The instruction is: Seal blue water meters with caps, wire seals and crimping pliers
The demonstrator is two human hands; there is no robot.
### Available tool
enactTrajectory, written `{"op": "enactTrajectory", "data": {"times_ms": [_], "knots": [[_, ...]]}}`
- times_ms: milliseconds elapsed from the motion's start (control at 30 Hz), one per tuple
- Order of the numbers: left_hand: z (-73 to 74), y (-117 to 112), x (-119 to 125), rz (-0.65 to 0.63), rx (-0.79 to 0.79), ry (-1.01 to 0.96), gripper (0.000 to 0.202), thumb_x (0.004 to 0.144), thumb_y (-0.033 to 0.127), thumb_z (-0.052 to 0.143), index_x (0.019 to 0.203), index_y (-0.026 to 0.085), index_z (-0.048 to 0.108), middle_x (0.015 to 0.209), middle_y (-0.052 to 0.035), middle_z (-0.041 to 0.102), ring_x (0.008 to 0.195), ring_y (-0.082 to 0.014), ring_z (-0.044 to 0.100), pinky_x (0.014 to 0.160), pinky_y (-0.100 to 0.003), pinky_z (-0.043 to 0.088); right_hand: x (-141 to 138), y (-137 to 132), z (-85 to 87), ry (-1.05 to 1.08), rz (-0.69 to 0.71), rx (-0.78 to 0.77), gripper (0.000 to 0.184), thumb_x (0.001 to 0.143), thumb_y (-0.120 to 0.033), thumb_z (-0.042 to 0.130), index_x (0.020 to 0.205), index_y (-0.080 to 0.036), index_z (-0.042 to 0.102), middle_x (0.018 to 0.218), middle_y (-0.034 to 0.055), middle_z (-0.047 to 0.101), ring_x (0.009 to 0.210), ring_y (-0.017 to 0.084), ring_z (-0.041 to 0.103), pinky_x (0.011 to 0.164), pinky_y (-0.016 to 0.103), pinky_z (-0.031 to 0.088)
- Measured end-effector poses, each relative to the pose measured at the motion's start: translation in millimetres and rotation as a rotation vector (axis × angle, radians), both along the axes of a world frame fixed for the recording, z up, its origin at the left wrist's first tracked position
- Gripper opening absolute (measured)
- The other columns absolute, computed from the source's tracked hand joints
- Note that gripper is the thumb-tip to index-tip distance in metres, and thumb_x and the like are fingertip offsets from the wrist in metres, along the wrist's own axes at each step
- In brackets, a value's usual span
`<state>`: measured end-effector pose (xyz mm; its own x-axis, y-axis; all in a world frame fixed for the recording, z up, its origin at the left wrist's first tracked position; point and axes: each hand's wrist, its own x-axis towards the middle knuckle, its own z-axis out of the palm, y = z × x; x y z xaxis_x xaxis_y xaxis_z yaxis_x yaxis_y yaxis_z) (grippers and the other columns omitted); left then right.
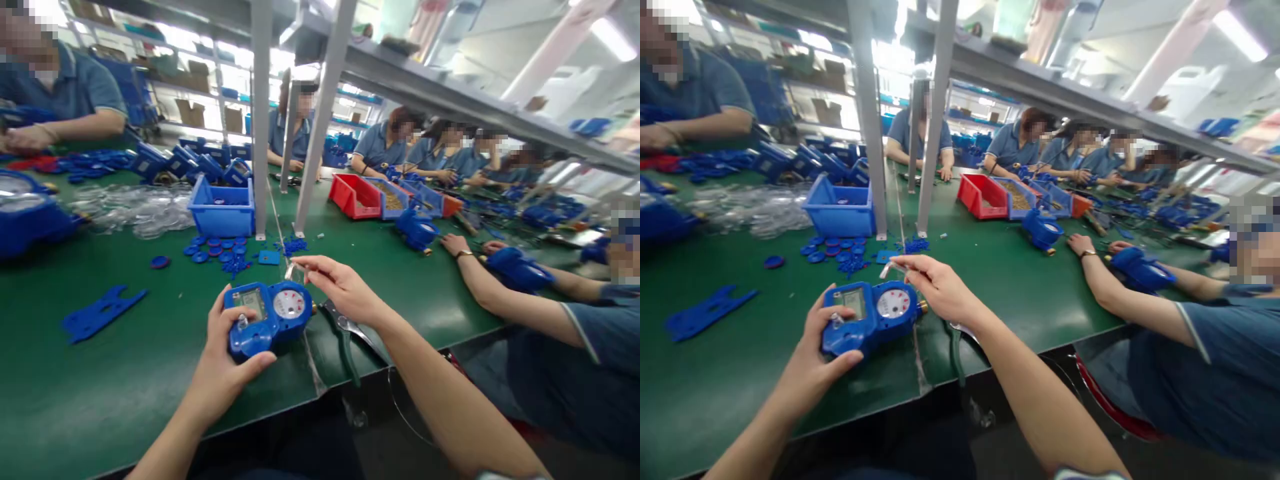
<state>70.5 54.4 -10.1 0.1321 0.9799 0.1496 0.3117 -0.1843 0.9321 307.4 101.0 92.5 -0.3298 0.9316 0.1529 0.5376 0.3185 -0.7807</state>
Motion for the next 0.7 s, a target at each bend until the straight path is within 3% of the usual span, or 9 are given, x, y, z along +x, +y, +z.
{"op": "enactTrajectory", "data": {"times_ms": [67,167,233,400,700], "knots": [[3.3,1.0,1.9,-0.009,-0.008,-0.038,0.059,0.068,0.066,0.073,0.11,0.029,0.056,0.161,-0.0062,0.018,0.152,-0.0325,0.019,0.122,-0.062,0.022,-15.6,-17.3,5.8,-0.019,0.127,-0.021,0.036,0.098,-0.033,0.047,0.13,-0.025,0.062,0.114,0.0025,0.063,0.101,0.005,0.058,0.091,0.017,0.045],[9.4,1.0,5.0,0.005,-0.036,-0.092,0.054,0.068,0.06,0.076,0.106,0.028,0.057,0.159,-0.0063,0.021,0.153,-0.0303,0.019,0.124,-0.059,0.02,-32.7,-29.7,4.2,-0.128,0.182,0.022,0.031,0.094,-0.042,0.056,0.113,-0.025,0.073,0.091,0.002,0.063,0.083,0.004,0.057,0.077,0.015,0.043],[12.4,0.1,6.2,0.005,-0.062,-0.111,0.052,0.066,0.055,0.078,0.105,0.027,0.058,0.157,-0.0064,0.023,0.153,-0.0297,0.019,0.124,-0.058,0.019,-39.8,-30.7,1.0,-0.173,0.193,0.055,0.031,0.094,-0.045,0.056,0.108,-0.025,0.075,0.091,0.0019,0.064,0.082,0.004,0.057,0.076,0.016,0.043],[13.8,-0.9,6.0,0.002,-0.087,-0.124,0.052,0.063,0.048,0.08,0.106,0.027,0.058,0.158,-0.0057,0.022,0.151,-0.0285,0.023,0.125,-0.055,0.019,-45.1,-28.4,-0.2,-0.291,0.25,0.134,0.034,0.098,-0.042,0.049,0.124,-0.03,0.068,0.099,0.0004,0.069,0.086,0.004,0.061,0.077,0.015,0.044],[15.3,0.1,5.3,-0.028,-0.073,-0.115,0.05,0.064,0.043,0.083,0.104,0.024,0.059,0.158,-0.0084,0.021,0.15,-0.0338,0.022,0.123,-0.058,0.023,-45.8,-27.9,8.3,-0.517,0.311,0.396,0.025,0.098,-0.035,0.052,0.112,-0.028,0.072,0.086,-0.0022,0.068,0.069,0.001,0.058,0.062,0.015,0.037]]}}
